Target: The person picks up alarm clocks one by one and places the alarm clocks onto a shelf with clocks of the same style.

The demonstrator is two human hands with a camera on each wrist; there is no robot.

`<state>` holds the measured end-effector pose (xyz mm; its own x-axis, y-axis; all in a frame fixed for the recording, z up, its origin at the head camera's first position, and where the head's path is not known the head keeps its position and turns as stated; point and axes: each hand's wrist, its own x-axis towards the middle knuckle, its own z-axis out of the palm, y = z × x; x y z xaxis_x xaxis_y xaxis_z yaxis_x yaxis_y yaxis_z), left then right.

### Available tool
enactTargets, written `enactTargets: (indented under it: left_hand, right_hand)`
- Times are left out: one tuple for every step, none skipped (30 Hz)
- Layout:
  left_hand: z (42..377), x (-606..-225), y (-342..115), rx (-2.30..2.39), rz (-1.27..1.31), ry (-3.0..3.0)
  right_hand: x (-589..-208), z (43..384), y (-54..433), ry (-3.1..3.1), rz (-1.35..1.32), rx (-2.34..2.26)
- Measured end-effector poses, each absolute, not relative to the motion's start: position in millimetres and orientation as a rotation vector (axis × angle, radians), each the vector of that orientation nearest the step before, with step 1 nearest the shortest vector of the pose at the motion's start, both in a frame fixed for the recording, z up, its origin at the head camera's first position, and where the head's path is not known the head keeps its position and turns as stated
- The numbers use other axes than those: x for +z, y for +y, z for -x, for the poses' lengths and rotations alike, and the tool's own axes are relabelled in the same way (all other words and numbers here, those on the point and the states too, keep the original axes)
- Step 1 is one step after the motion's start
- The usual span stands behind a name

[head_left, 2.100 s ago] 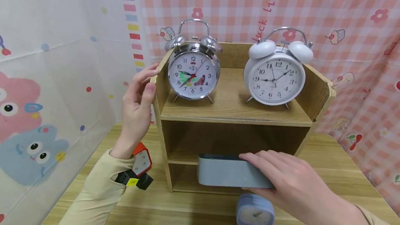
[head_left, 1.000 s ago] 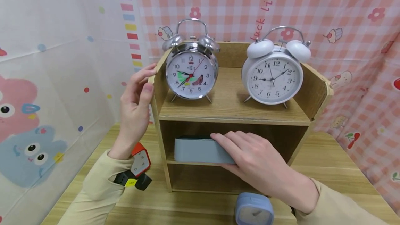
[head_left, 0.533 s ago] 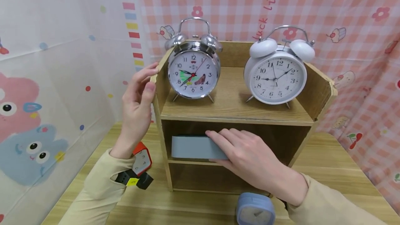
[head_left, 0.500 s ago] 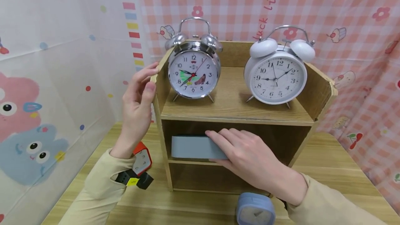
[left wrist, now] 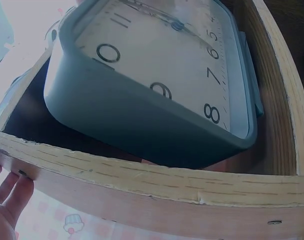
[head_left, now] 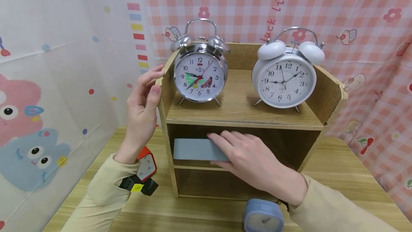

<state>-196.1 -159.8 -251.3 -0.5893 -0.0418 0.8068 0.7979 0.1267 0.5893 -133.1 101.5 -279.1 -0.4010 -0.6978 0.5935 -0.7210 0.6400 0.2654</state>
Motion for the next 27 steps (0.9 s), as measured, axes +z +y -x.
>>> enactTargets:
  left_hand:
    - [196, -251, -160, -1.54, 0.735, -1.716]
    - [196, -251, -159, -1.539, 0.734, -1.718]
    - [196, -251, -159, -1.537, 0.732, -1.72]
    - [195, -251, -159, -1.535, 0.73, -1.721]
    - [195, -251, -159, -1.533, 0.729, -1.722]
    - [195, -251, -158, -1.533, 0.728, -1.722]
    - [195, -251, -158, -1.535, 0.729, -1.72]
    - [194, -251, -158, -1.537, 0.731, -1.719]
    - [194, -251, -158, -1.54, 0.731, -1.716]
    - [194, -251, -158, -1.542, 0.731, -1.714]
    - [194, -250, -158, -1.544, 0.732, -1.711]
    - [194, -250, -158, -1.548, 0.733, -1.708]
    - [194, -250, -158, -1.549, 0.735, -1.706]
    - [194, -250, -159, -1.551, 0.738, -1.703]
    - [195, -250, -159, -1.554, 0.739, -1.699]
    - [195, -250, -159, -1.554, 0.741, -1.698]
    - [195, -250, -159, -1.555, 0.744, -1.694]
    - [195, -250, -159, -1.555, 0.746, -1.692]
    - [196, -251, -159, -1.551, 0.746, -1.692]
    - [196, -251, -159, -1.551, 0.746, -1.69]
    - [196, -251, -159, -1.548, 0.745, -1.691]
    - [195, -251, -159, -1.547, 0.744, -1.692]
    - [195, -251, -158, -1.548, 0.743, -1.691]
    - [195, -251, -158, -1.544, 0.742, -1.693]
    - [195, -251, -158, -1.543, 0.741, -1.696]
    - [195, -251, -158, -1.543, 0.742, -1.696]
    - [195, -251, -159, -1.541, 0.741, -1.698]
  right_hand:
    - [-279, 134, 101, -2.176, -1.098, 0.046]
    - [-279, 135, 101, -2.18, -1.096, 0.049]
    - [-279, 135, 100, -2.183, -1.095, 0.053]
    - [-279, 136, 100, -2.186, -1.095, 0.058]
    - [-278, 137, 100, -2.19, -1.096, 0.061]
    - [-278, 137, 99, -2.192, -1.098, 0.066]
    - [-277, 138, 99, -2.195, -1.1, 0.068]
    - [-277, 138, 99, -2.197, -1.103, 0.071]
    - [-277, 139, 98, -2.199, -1.105, 0.071]
    - [-277, 139, 98, -2.201, -1.106, 0.071]
    - [-276, 140, 98, -2.203, -1.106, 0.072]
    - [-276, 140, 98, -2.205, -1.105, 0.077]
    - [-276, 141, 98, -2.208, -1.105, 0.086]
    - [-276, 141, 97, -2.211, -1.104, 0.098]
    - [-275, 142, 97, -2.215, -1.102, 0.112]
    - [-275, 142, 97, -2.22, -1.101, 0.127]
    - [-275, 143, 97, -2.224, -1.099, 0.141]
    - [-275, 143, 97, -2.228, -1.099, 0.156]
    - [-276, 144, 97, -2.233, -1.098, 0.169]
    - [-276, 144, 97, -2.237, -1.098, 0.179]
    - [-277, 145, 97, -2.238, -1.097, 0.184]
    - [-277, 145, 97, -2.235, -1.098, 0.186]
    - [-278, 146, 97, -2.228, -1.1, 0.186]
    - [-279, 146, 97, -2.214, -1.103, 0.181]
    - [-280, 147, 97, -2.194, -1.108, 0.169]
    - [-281, 148, 97, -2.167, -1.113, 0.151]
    - [-282, 148, 97, -2.134, -1.118, 0.128]
